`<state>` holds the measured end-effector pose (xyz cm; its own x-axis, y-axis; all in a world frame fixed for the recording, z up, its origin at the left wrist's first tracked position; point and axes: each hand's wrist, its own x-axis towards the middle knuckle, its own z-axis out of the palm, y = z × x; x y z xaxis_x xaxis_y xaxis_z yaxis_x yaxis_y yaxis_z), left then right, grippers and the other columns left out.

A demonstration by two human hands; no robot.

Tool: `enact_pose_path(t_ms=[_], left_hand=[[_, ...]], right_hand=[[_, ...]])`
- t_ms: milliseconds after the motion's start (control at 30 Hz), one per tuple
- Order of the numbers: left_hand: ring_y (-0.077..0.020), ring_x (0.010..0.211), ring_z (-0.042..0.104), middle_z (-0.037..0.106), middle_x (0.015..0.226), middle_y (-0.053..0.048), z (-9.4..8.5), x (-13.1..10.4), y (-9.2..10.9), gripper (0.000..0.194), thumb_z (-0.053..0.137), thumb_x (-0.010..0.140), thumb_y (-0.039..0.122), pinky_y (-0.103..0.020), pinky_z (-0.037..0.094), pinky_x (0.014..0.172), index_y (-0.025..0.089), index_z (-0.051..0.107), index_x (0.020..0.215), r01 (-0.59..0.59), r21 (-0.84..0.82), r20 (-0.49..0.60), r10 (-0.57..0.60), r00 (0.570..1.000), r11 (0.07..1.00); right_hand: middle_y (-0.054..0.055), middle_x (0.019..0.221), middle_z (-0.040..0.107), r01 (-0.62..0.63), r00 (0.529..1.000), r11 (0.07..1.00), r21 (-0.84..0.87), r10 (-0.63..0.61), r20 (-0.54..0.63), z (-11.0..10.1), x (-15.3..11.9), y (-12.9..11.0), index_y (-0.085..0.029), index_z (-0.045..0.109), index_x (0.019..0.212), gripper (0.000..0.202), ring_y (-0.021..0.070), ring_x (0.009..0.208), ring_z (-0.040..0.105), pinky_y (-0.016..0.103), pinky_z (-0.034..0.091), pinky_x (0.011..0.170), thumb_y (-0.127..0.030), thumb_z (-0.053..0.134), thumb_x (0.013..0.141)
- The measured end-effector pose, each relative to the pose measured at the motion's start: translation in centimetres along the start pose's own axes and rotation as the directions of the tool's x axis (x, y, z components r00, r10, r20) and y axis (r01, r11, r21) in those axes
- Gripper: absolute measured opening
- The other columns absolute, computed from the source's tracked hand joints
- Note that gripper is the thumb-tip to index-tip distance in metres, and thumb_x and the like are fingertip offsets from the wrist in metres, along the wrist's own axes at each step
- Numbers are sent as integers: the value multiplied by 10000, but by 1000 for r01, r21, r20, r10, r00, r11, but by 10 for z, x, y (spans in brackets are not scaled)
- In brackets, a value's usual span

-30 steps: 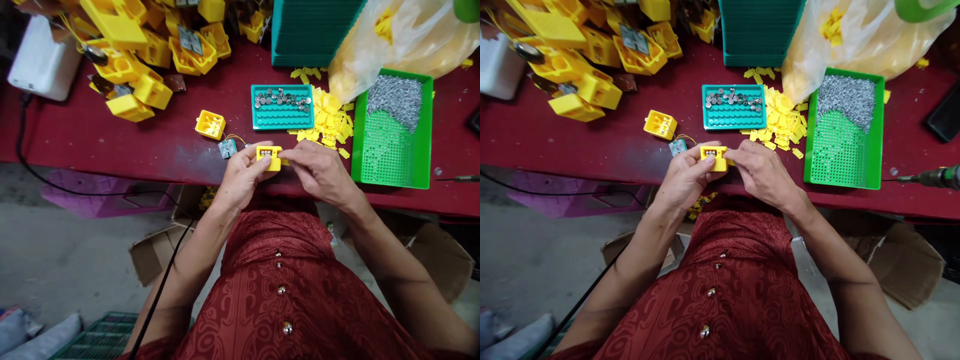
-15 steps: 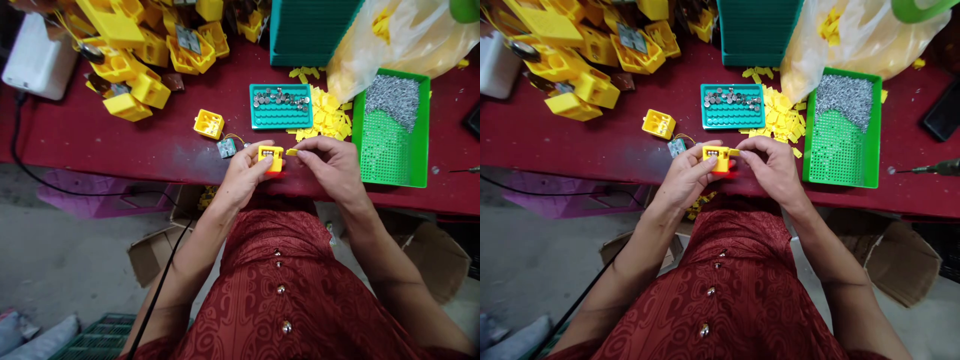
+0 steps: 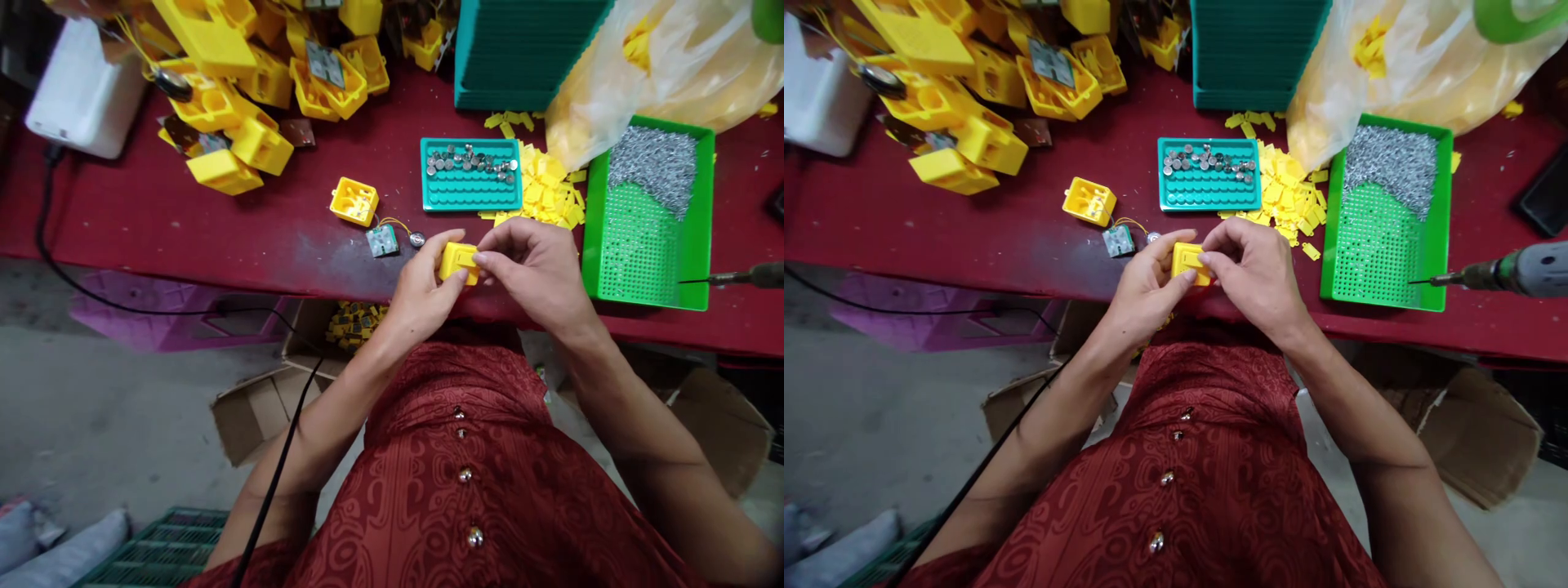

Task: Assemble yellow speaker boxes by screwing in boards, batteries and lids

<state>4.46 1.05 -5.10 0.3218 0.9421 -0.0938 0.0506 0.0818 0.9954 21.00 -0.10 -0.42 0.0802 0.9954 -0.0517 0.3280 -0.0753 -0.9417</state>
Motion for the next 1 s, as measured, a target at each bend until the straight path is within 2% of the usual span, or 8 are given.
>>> enact_pose_path(t_ms=[100, 233, 367, 433, 533, 733, 833, 1000], left_hand=[[-243, 1100, 713, 741, 1298, -128, 2, -3, 6, 515, 715, 865, 259, -387, 590, 990, 184, 639, 1369, 24, 38, -14, -23, 1000, 999], [-217, 1030, 714, 756, 1189, -94, 2, -4, 14, 346, 671, 956, 375, -361, 601, 946, 197, 688, 1253, 44, 6, -44, -44, 998, 999], [-188, 896, 713, 729, 1057, -75, 4, -4, 18, 288, 634, 984, 403, -333, 644, 785, 188, 665, 1174, 152, -199, -6, -156, 988, 968], [-182, 862, 715, 716, 1024, -64, 5, -4, 20, 298, 642, 975, 415, -321, 654, 715, 193, 645, 1174, 193, -300, 10, -200, 980, 934], [-171, 847, 722, 735, 1043, -64, 5, -5, 23, 326, 651, 963, 427, -295, 646, 687, 201, 623, 1195, 186, -347, 19, -192, 981, 919], [-185, 979, 705, 740, 1192, -97, -1, -7, 22, 421, 743, 873, 409, -289, 603, 805, 192, 615, 1211, 135, -229, 102, -115, 988, 964], [-195, 1033, 682, 729, 1208, -93, -3, -8, 18, 500, 798, 783, 305, -309, 564, 900, 187, 620, 1235, 68, -86, 116, -58, 992, 994], [-213, 1049, 688, 737, 1196, -83, 3, -13, 18, 471, 787, 815, 308, -319, 563, 897, 208, 632, 1248, 66, 9, 104, -67, 992, 998]], right_hand=[[-24, 716, 683, 10, 1000, 1000, -13, -10, -28, 2, -2, -3, -183, 697, 798, 106, 113, 646, 613, 280, 485, 625, -79, 714, 799], [-23, 746, 684, 76, 996, 993, -91, -81, -48, 5, -7, -10, -176, 675, 801, 98, 110, 675, 612, 286, 469, 665, -86, 707, 823], [-32, 723, 642, 190, 977, 941, -280, -209, -39, 6, -7, -18, -170, 630, 777, 130, 91, 655, 557, 278, 420, 673, -72, 708, 814], [-33, 715, 629, 193, 972, 927, -322, -225, -67, 3, -6, -20, -178, 608, 773, 146, 92, 653, 540, 274, 415, 669, -122, 735, 818], [-11, 767, 683, 114, 984, 961, -253, -145, -107, -1, -5, -16, -185, 649, 838, 129, 104, 665, 568, 270, 435, 646, -254, 758, 845], [55, 968, 790, -45, 996, 986, -160, 57, 69, -4, -8, 1, -170, 776, 1020, 241, 150, 774, 671, 312, 501, 719, -325, 731, 841], [57, 927, 785, -96, 992, 988, -117, 104, 68, -3, -12, 4, -160, 767, 997, 245, 156, 771, 681, 319, 514, 726, -319, 728, 814], [31, 843, 763, -103, 994, 992, -76, 106, 28, -4, -19, 4, -168, 731, 928, 199, 132, 713, 654, 274, 482, 644, -314, 716, 793]])
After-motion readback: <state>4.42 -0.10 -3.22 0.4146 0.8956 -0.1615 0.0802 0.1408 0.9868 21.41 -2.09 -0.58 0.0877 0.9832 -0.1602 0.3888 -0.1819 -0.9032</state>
